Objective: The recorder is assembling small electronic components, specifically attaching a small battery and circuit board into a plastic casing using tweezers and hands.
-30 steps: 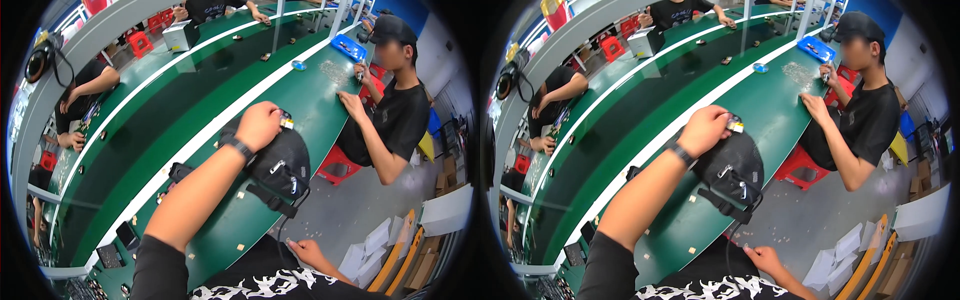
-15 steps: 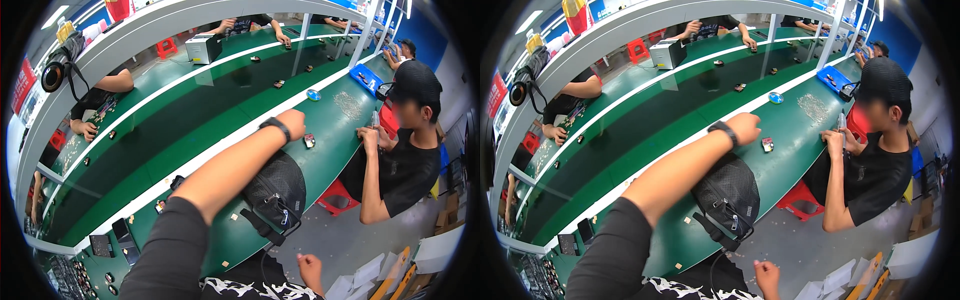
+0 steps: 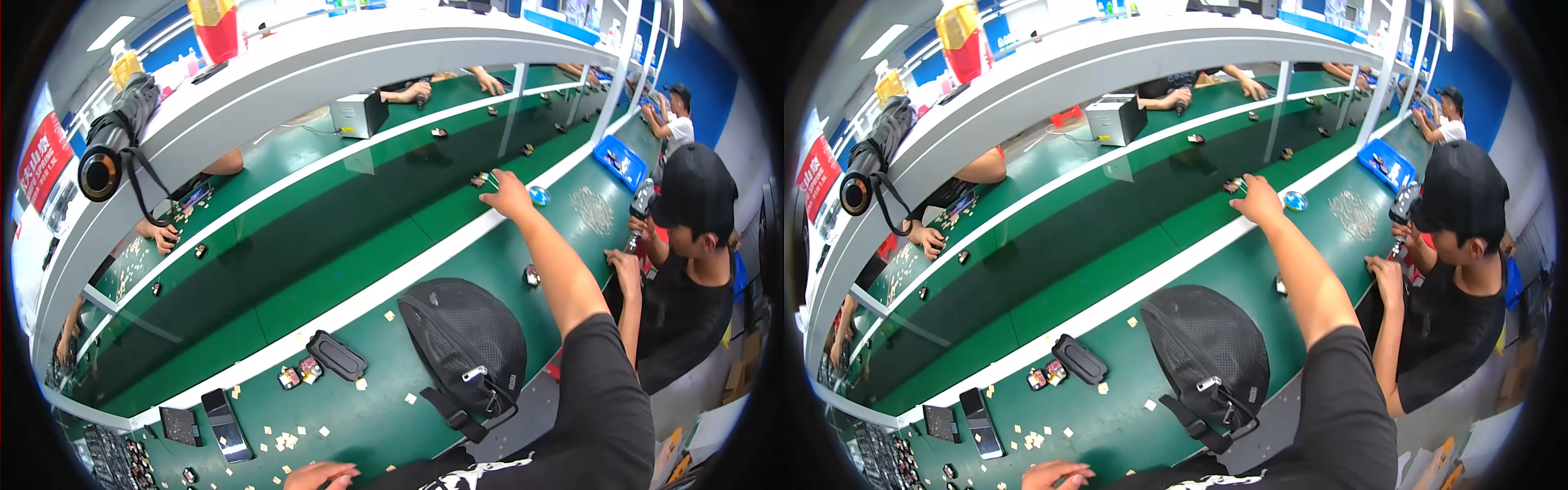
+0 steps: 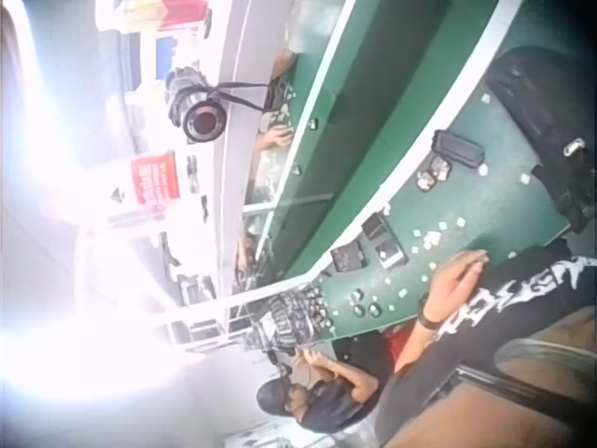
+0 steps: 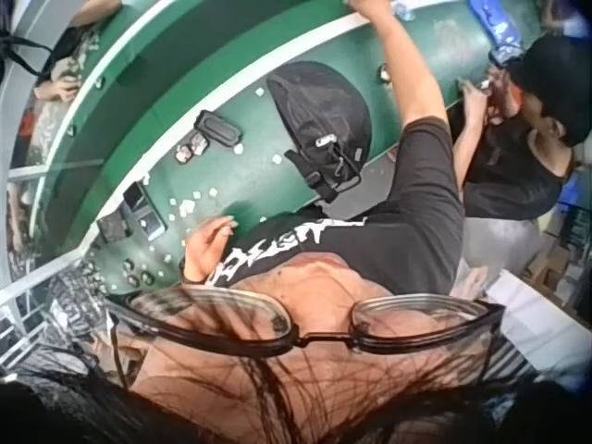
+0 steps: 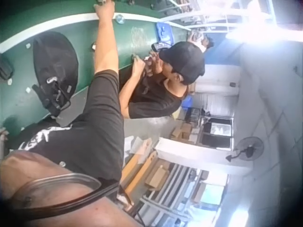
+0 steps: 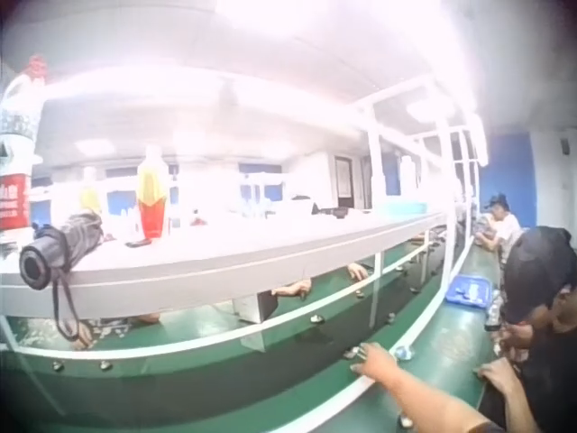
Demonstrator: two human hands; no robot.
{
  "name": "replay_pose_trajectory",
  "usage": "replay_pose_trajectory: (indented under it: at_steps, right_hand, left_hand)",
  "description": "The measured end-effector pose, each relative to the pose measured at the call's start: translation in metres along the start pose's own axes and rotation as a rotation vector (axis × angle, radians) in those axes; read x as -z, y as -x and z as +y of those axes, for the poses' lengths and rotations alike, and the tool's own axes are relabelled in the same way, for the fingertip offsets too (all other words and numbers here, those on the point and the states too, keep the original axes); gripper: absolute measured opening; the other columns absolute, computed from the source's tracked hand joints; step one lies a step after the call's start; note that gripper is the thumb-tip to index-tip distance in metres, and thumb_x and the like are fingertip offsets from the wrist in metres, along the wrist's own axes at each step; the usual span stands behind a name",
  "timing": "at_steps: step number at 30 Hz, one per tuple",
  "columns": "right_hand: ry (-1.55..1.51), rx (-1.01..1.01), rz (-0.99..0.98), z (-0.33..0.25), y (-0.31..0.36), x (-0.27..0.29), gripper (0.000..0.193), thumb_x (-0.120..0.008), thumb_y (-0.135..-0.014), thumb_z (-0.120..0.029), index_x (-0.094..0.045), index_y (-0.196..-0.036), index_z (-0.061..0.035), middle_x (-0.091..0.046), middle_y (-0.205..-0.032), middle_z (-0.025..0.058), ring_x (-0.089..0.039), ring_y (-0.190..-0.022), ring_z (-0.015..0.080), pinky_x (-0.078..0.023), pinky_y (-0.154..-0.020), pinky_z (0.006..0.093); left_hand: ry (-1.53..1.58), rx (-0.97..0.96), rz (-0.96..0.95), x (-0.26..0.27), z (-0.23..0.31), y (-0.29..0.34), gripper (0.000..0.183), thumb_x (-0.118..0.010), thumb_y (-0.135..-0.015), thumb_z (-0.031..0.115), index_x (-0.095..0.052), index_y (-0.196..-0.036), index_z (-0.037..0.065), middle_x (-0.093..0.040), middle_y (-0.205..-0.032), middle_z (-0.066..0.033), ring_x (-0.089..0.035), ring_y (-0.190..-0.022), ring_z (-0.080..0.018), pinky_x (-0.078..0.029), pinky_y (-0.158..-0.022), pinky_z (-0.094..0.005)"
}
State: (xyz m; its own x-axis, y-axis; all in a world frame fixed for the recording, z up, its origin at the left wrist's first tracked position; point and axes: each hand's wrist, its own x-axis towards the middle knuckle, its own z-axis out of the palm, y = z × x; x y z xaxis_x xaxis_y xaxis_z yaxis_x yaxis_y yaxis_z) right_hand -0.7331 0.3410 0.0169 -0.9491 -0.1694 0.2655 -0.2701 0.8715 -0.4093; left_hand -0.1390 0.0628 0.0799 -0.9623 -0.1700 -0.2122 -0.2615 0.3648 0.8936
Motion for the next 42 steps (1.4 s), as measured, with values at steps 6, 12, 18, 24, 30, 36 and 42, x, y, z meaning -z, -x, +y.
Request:
replay_pose_trajectory:
  at_steps: [6, 12, 18, 24, 30, 36, 42]
  right_hand:
    - [0.004, -0.024, -0.177, 0.017, -0.062, -0.041, 0.081, -0.088, -0.072, -0.043, -0.062, -0.135, 0.0005, -0.055, -0.143, 0.0212, -0.057, -0.128, 0.037, -0.046, -0.107, 0.0401]
    - [-0.059, 0.131, -0.083, 0.012, -0.048, -0.037, 0.059, -0.088, -0.071, -0.037, -0.07, -0.114, -0.0014, -0.064, -0.121, 0.0155, -0.062, -0.115, 0.0335, -0.049, -0.099, 0.0391]
    - [-0.34, 0.409, -0.061, -0.053, 0.028, 0.024, 0.031, -0.084, -0.076, -0.018, -0.069, -0.099, -0.0015, -0.066, -0.103, 0.0087, -0.06, -0.074, 0.0184, -0.051, -0.068, 0.0318]
    - [-0.329, 0.595, -0.055, -0.06, 0.081, 0.034, 0.029, -0.084, -0.078, -0.019, -0.067, -0.095, -0.0031, -0.065, -0.083, 0.0083, -0.063, -0.073, 0.0199, -0.049, -0.065, 0.0336]
    - [-0.172, 0.336, -0.563, -0.051, 0.102, 0.035, 0.054, -0.085, -0.079, -0.034, -0.068, -0.121, -0.0034, -0.066, -0.086, 0.0133, -0.067, -0.08, 0.0272, -0.054, -0.075, 0.0372]
    - [0.027, 0.41, -0.565, -0.063, 0.108, 0.017, 0.061, -0.083, -0.076, -0.041, -0.067, -0.119, -0.0007, -0.072, -0.101, 0.0239, -0.068, -0.1, 0.0406, -0.054, -0.09, 0.0448]
    - [0.091, 0.478, -0.398, -0.058, 0.117, 0.014, 0.054, -0.078, -0.077, -0.036, -0.069, -0.113, 0.0019, -0.072, -0.099, 0.0208, -0.069, -0.095, 0.0369, -0.055, -0.086, 0.043]
  left_hand:
    - [0.251, 0.324, 0.408, -0.015, -0.071, 0.046, 0.023, -0.064, -0.101, 0.012, -0.07, -0.117, -0.004, -0.076, -0.097, -0.0104, -0.069, -0.085, -0.016, -0.055, -0.082, -0.0288]
    - [-0.026, 0.22, 0.268, -0.012, -0.089, 0.029, 0.022, -0.065, -0.1, 0.012, -0.072, -0.116, -0.001, -0.076, -0.088, -0.0074, -0.066, -0.076, -0.012, -0.053, -0.071, -0.027]
    - [-0.002, 0.322, 0.272, -0.012, -0.084, 0.02, 0.021, -0.067, -0.097, 0.012, -0.074, -0.112, 0.0, -0.073, -0.079, -0.0078, -0.063, -0.069, -0.0125, -0.052, -0.065, -0.0289]
    - [-0.231, 0.15, 0.324, -0.016, -0.081, 0.015, 0.022, -0.067, -0.095, 0.014, -0.075, -0.111, 0.001, -0.074, -0.079, -0.0089, -0.067, -0.069, -0.0147, -0.053, -0.065, -0.0295]
    - [-0.297, 0.098, 0.364, -0.02, -0.078, 0.021, 0.021, -0.067, -0.093, 0.015, -0.076, -0.109, 0.003, -0.072, -0.079, -0.0129, -0.067, -0.068, -0.0268, -0.053, -0.066, -0.0357]
    - [-0.373, 0.074, 0.416, -0.026, -0.076, 0.023, 0.021, -0.069, -0.093, 0.016, -0.076, -0.11, 0.005, -0.071, -0.083, -0.0158, -0.066, -0.069, -0.0288, -0.053, -0.066, -0.0368]
    - [-0.359, 0.106, 0.4, -0.026, -0.086, 0.026, 0.022, -0.068, -0.093, 0.017, -0.076, -0.111, 0.007, -0.073, -0.087, -0.017, -0.068, -0.074, -0.0301, -0.054, -0.07, -0.0363]
